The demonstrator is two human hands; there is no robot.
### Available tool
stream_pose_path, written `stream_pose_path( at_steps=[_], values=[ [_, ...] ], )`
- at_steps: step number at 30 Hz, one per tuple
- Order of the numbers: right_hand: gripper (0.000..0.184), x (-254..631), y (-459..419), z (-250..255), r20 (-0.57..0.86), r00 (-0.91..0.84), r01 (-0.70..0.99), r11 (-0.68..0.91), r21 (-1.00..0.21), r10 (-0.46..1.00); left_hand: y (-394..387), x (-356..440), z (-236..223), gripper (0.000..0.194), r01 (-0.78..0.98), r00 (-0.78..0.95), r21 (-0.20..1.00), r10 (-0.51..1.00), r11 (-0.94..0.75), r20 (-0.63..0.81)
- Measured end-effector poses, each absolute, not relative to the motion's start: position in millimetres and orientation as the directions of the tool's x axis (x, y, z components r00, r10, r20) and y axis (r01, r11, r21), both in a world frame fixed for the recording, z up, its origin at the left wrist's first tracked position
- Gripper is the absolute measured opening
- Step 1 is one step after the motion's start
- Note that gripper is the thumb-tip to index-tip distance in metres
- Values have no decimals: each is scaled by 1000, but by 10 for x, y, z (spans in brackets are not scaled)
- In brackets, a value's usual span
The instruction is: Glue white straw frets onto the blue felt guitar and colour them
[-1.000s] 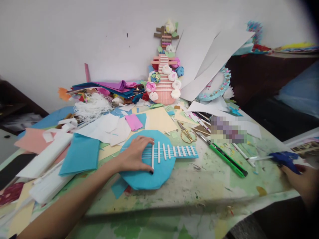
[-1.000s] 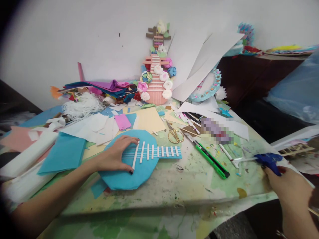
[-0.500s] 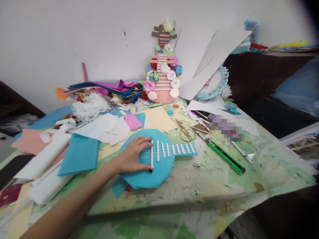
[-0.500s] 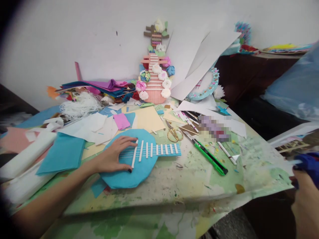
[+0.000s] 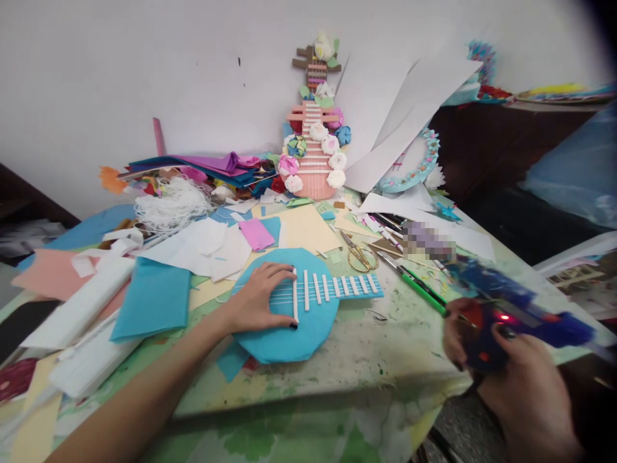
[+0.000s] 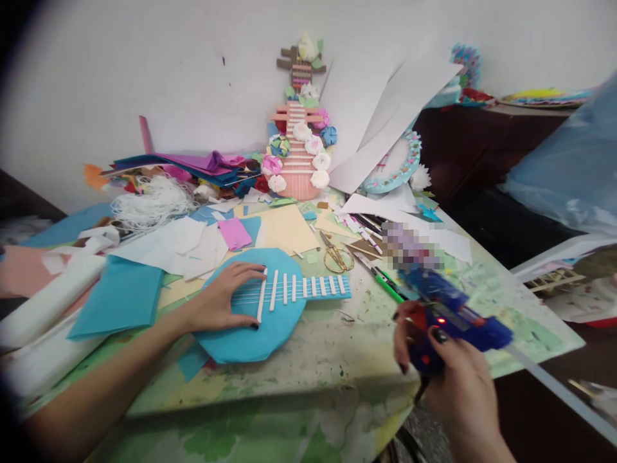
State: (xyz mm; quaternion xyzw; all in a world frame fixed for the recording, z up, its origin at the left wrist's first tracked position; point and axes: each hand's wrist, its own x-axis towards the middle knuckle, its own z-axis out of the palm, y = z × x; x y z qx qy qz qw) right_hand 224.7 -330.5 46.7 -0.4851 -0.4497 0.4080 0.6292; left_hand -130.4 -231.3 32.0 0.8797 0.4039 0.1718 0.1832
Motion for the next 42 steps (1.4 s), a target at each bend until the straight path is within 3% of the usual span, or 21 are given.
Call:
stream_pose_path(
  at_steps=[3, 6, 11, 16, 21, 42],
  values=[
    [27, 1879, -3283, 430, 59, 89, -253, 80, -964, 994, -2306, -1320, 295, 85, 640, 586, 502, 792, -581, 171],
    [28, 1595, -3227, 368, -2, -87, -243, -23, -970, 996, -2313, -1362, 282, 89, 588, 560, 571, 798, -573, 223],
    [36, 1276, -3113, 325, -74, -282, -209, -136, -969, 957, -2359, -1452, 283, 84, 319, 507, 711, 747, -626, 431],
    [36, 1128, -3074, 426, -25, -239, -177, -69, -982, 971, -2415, -1473, 283, 86, 98, 463, 788, 728, -608, 505],
    [35, 1104, -3051, 432, -33, -220, -167, -70, -983, 975, -2460, -1450, 289, 86, 10, 484, 804, 706, -595, 516],
    [40, 1025, -3010, 485, -69, -100, -25, -72, -997, 993, -2509, -1425, 343, 72, 85, 513, 761, 683, -643, 520]
  ],
)
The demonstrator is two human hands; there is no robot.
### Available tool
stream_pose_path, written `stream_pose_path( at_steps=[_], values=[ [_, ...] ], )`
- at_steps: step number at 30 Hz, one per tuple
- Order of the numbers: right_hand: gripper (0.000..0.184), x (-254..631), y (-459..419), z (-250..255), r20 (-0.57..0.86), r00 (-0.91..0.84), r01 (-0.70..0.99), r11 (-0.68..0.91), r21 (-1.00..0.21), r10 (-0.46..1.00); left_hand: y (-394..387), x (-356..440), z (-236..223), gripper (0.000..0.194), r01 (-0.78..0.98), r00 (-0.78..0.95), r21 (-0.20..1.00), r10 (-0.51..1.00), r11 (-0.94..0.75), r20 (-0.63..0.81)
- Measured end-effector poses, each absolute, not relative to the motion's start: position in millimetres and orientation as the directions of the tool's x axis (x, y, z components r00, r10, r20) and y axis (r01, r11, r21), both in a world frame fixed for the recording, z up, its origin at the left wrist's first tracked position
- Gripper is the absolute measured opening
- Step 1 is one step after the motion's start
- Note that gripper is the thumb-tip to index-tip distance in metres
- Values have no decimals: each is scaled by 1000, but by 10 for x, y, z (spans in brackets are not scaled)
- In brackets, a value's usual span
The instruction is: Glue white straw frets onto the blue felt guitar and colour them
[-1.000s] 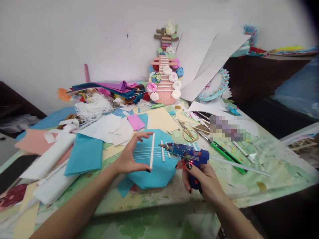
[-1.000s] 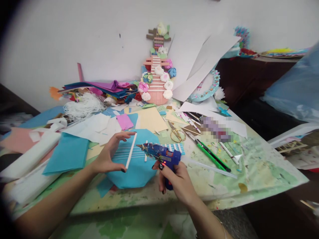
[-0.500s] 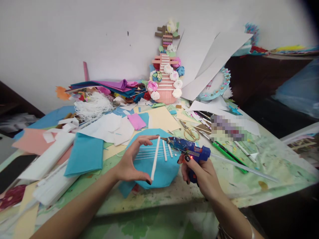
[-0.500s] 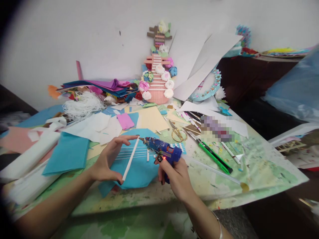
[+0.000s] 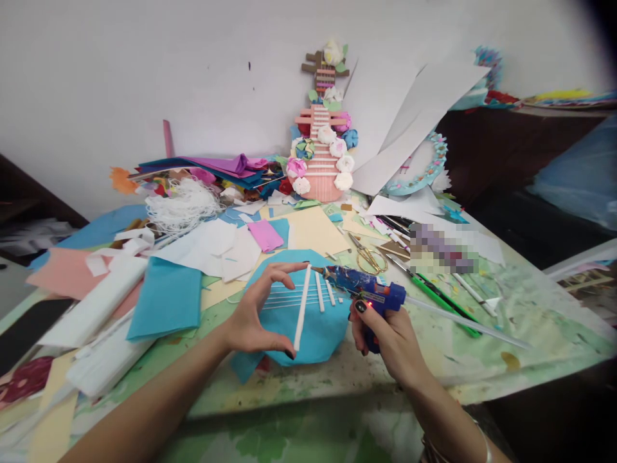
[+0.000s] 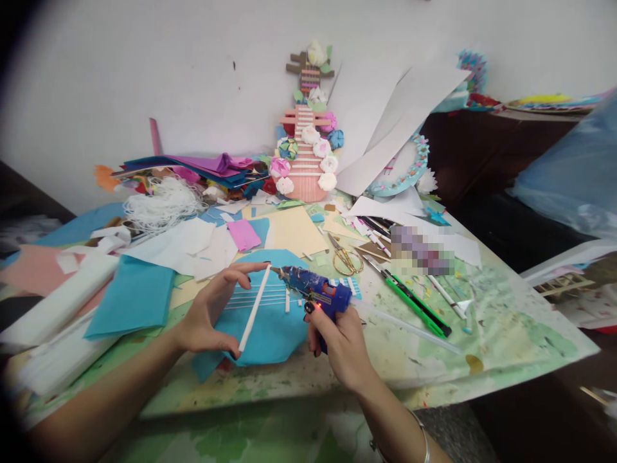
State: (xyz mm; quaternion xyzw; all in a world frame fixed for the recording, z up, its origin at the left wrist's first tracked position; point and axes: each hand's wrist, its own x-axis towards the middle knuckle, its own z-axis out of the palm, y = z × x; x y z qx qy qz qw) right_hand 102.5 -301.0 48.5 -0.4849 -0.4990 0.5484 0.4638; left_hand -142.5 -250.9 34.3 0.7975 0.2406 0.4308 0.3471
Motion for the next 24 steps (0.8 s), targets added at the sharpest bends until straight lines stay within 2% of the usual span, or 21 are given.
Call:
stream_pose_path(
  at_steps=[14, 24],
  values=[
    [45, 1056, -3061, 443, -51, -159, 35, -46, -998, 986, -2513, -1441, 346, 69, 92, 502, 753, 683, -652, 530],
    [45, 1056, -3023, 423, -28, -141, -37, -33, -999, 990, -2531, -1426, 357, 68, 68, 509, 757, 675, -649, 533]
  ],
)
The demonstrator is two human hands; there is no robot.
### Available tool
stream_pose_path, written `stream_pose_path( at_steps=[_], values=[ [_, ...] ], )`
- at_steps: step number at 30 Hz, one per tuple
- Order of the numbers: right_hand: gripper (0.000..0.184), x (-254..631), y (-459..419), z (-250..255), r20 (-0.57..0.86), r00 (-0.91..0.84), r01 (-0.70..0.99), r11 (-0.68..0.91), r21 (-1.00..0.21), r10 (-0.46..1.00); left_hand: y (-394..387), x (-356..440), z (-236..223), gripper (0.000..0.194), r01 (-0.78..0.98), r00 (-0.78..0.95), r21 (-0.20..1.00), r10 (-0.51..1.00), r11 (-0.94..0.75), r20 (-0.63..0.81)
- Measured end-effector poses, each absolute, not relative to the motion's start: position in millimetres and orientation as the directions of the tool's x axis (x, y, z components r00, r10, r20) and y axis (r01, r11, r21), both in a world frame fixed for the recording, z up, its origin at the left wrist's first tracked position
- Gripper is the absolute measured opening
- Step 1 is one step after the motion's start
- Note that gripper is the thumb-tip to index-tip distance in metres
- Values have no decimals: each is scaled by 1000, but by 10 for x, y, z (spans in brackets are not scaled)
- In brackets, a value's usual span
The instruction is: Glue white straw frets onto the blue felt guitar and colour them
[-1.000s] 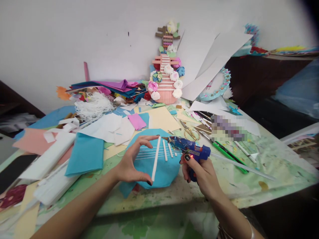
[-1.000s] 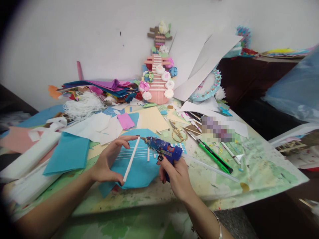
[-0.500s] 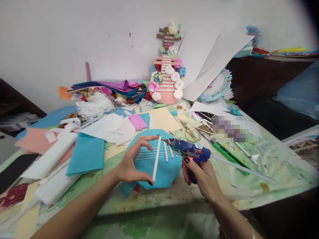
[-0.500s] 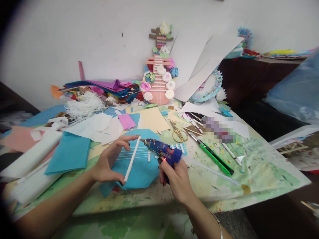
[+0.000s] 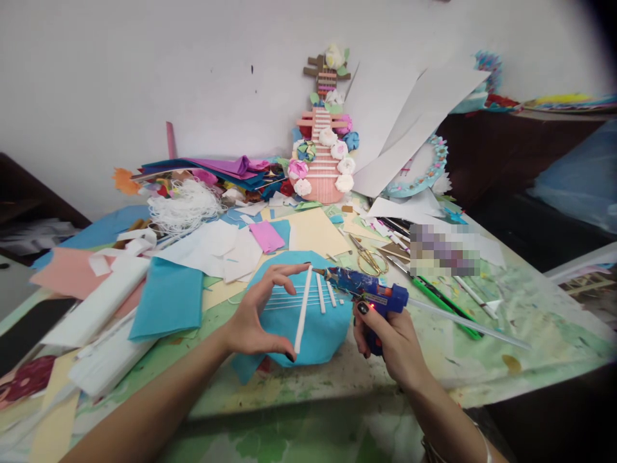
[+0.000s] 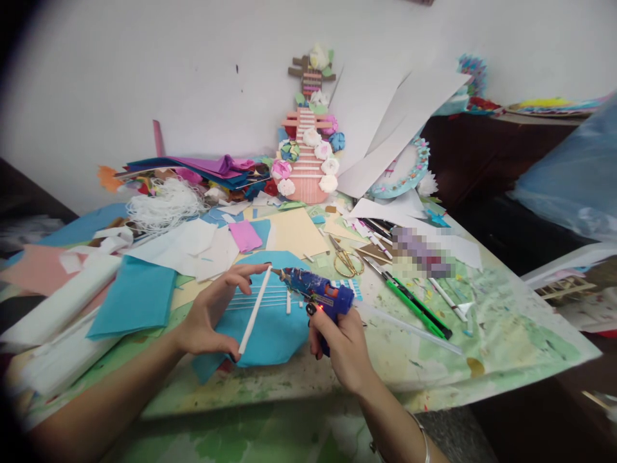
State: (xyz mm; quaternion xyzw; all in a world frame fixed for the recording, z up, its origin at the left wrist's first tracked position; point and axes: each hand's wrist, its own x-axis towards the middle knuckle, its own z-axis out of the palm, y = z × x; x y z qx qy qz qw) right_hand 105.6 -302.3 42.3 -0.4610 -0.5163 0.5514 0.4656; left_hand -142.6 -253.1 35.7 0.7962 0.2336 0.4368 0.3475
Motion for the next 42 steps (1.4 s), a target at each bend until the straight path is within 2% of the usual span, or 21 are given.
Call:
stream_pose_path(
  at_steps=[10, 16, 23, 30, 35, 42],
  values=[
    [46, 1062, -3104, 436, -23, -146, -95, -37, -995, 989, -2542, -1433, 346, 67, 60, 499, 768, 686, -638, 530],
    [43, 1089, -3012, 364, -13, -163, -179, -42, -983, 986, -2526, -1421, 349, 68, -17, 482, 807, 702, -591, 524],
    [44, 1078, -3117, 336, -56, -218, -187, -98, -977, 974, -2513, -1419, 337, 69, -92, 432, 852, 750, -516, 501],
    [40, 1049, -3064, 390, -21, -166, -277, -67, -959, 986, -2511, -1421, 310, 72, -109, 437, 863, 756, -493, 487],
    [31, 1020, -2951, 356, -11, -146, -356, -63, -932, 989, -2516, -1397, 312, 72, -169, 438, 884, 770, -436, 464],
    [33, 968, -3003, 286, -45, -213, -432, -135, -892, 976, -2509, -1364, 261, 74, -335, 407, 882, 793, -333, 454]
  ],
)
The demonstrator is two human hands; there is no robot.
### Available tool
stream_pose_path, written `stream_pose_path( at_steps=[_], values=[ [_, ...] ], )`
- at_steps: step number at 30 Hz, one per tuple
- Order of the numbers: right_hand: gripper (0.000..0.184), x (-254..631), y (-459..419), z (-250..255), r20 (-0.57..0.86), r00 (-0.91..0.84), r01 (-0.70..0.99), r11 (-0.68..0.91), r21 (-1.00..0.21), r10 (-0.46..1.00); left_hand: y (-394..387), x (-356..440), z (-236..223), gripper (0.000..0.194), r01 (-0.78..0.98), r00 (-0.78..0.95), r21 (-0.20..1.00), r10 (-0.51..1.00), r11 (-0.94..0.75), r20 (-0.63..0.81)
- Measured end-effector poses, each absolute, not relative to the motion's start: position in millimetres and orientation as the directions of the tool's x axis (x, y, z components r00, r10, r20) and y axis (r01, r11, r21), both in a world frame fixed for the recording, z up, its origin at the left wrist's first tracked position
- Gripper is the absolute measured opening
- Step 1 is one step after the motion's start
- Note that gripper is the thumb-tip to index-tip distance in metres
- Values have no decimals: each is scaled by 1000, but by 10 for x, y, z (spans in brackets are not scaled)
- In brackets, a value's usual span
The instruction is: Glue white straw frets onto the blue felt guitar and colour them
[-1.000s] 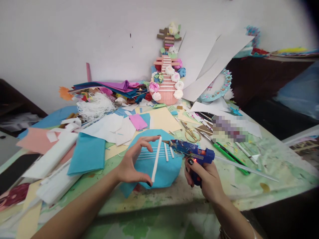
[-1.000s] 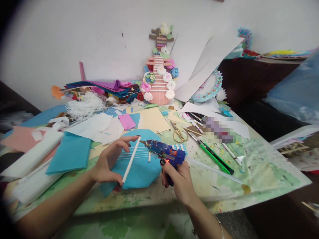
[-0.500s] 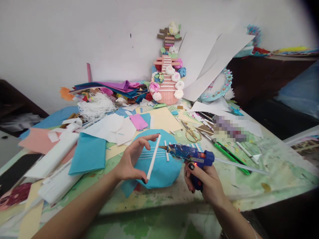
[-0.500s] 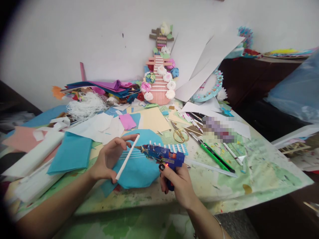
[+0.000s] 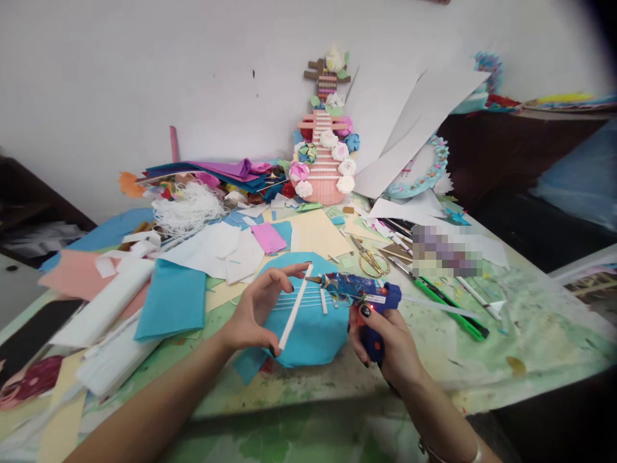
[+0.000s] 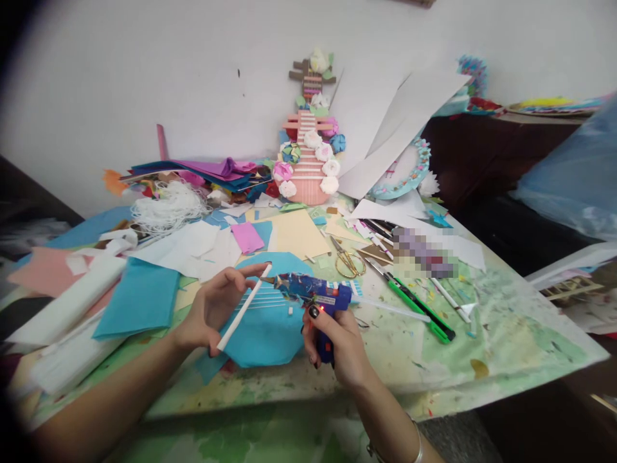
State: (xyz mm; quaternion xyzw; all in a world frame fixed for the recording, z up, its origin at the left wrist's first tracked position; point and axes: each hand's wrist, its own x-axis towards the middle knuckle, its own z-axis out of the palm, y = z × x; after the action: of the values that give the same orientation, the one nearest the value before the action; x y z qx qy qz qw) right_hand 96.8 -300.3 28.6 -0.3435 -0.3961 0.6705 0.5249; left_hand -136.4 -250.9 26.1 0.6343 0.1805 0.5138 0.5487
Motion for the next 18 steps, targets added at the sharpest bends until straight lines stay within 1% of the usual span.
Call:
stream_pose_path(
  at_steps=[5, 7, 11, 14, 18],
  values=[
    [35, 950, -3116, 263, -87, -301, -509, -238, -827, 950, -2525, -1357, 271, 72, -367, 403, 884, 807, -290, 432],
    [36, 942, -3119, 279, -76, -294, -531, -229, -816, 953, -2529, -1354, 279, 72, -382, 398, 880, 809, -283, 433],
    [34, 934, -3065, 302, -62, -207, -535, -166, -828, 976, -2526, -1353, 272, 72, -401, 397, 874, 808, -274, 436],
    [34, 935, -3050, 287, -63, -223, -513, -172, -841, 973, -2525, -1353, 268, 72, -405, 384, 873, 816, -272, 432],
    [34, 943, -3101, 262, -31, -252, -505, -159, -849, 967, -2538, -1341, 288, 71, -421, 363, 869, 829, -262, 426]
  ],
)
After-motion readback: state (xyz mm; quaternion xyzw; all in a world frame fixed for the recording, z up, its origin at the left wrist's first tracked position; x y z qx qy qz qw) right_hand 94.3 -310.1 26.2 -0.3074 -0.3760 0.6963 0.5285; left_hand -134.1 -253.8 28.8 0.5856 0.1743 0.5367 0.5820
